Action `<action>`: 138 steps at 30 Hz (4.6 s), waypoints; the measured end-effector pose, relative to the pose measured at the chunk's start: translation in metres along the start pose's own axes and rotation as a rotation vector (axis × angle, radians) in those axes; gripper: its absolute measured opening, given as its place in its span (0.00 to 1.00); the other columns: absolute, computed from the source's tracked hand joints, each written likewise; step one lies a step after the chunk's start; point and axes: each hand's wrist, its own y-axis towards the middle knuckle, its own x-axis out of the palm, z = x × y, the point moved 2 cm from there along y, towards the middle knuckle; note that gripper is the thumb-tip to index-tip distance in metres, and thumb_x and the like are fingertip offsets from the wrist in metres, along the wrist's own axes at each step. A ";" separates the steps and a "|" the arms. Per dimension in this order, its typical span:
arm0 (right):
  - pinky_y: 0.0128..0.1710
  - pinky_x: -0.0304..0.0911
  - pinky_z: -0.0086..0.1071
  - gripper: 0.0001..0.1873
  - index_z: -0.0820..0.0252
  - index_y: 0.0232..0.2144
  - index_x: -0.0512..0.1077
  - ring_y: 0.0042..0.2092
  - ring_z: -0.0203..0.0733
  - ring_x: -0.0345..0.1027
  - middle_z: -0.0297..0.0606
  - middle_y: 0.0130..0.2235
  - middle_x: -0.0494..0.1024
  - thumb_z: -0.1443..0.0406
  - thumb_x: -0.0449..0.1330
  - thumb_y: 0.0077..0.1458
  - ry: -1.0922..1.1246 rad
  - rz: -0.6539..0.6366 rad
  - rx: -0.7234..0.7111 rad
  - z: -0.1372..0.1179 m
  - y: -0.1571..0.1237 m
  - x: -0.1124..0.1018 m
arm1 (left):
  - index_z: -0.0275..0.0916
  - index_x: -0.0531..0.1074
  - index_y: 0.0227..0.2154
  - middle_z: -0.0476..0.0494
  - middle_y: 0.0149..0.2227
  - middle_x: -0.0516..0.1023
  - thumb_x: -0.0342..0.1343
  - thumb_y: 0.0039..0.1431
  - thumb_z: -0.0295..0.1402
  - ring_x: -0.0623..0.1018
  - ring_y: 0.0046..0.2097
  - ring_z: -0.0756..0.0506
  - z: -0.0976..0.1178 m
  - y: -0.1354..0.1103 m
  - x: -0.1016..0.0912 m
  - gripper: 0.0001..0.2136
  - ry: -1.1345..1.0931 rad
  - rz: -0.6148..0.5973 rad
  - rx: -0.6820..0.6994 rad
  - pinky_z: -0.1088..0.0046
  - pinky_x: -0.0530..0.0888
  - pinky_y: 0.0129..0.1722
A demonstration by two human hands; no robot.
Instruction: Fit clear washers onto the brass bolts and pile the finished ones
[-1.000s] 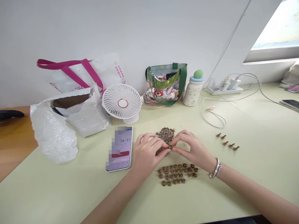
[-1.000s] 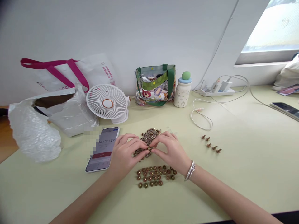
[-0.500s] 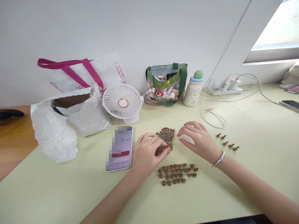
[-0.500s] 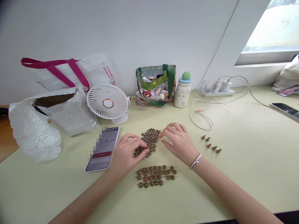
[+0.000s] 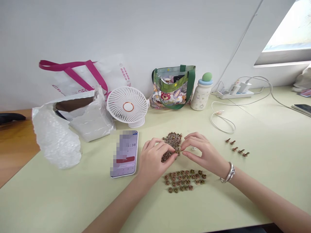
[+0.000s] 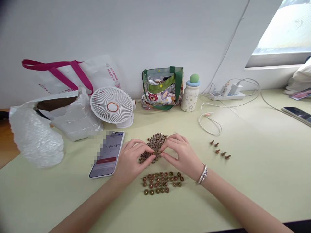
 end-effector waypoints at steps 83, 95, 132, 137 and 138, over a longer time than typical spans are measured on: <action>0.32 0.59 0.30 0.08 0.54 0.34 0.70 0.31 0.38 0.68 0.33 0.30 0.76 0.64 0.52 0.54 -0.213 -0.295 0.256 0.038 0.037 -0.012 | 0.41 0.70 0.28 0.53 0.31 0.76 0.51 0.56 0.29 0.68 0.39 0.47 0.001 0.000 0.001 0.04 -0.014 -0.049 0.121 0.68 0.64 0.40; 0.35 0.59 0.32 0.05 0.56 0.30 0.70 0.34 0.40 0.67 0.34 0.29 0.74 0.67 0.55 0.50 -0.233 -0.254 0.151 0.042 0.042 -0.001 | 0.41 0.70 0.27 0.53 0.30 0.76 0.51 0.56 0.28 0.69 0.39 0.47 0.001 0.001 -0.001 0.05 0.010 -0.048 0.121 0.68 0.64 0.39; 0.34 0.62 0.30 0.06 0.57 0.30 0.71 0.31 0.35 0.68 0.32 0.28 0.75 0.62 0.57 0.52 0.137 -0.085 0.199 -0.007 0.009 0.009 | 0.44 0.72 0.28 0.55 0.28 0.77 0.57 0.54 0.37 0.72 0.40 0.46 -0.001 -0.002 -0.002 0.04 0.101 0.072 0.125 0.67 0.64 0.39; 0.36 0.61 0.31 0.05 0.57 0.32 0.71 0.30 0.35 0.69 0.31 0.27 0.75 0.64 0.58 0.51 0.110 -0.095 0.172 -0.005 0.009 0.012 | 0.43 0.72 0.27 0.54 0.29 0.77 0.57 0.54 0.38 0.72 0.41 0.45 -0.002 -0.001 -0.001 0.06 0.082 0.023 0.111 0.66 0.64 0.39; 0.36 0.61 0.31 0.04 0.57 0.32 0.71 0.30 0.35 0.69 0.31 0.27 0.75 0.64 0.58 0.51 0.100 -0.096 0.161 -0.005 0.009 0.012 | 0.43 0.72 0.27 0.54 0.29 0.78 0.57 0.54 0.39 0.71 0.41 0.45 -0.002 -0.001 -0.001 0.06 0.078 0.017 0.105 0.66 0.64 0.39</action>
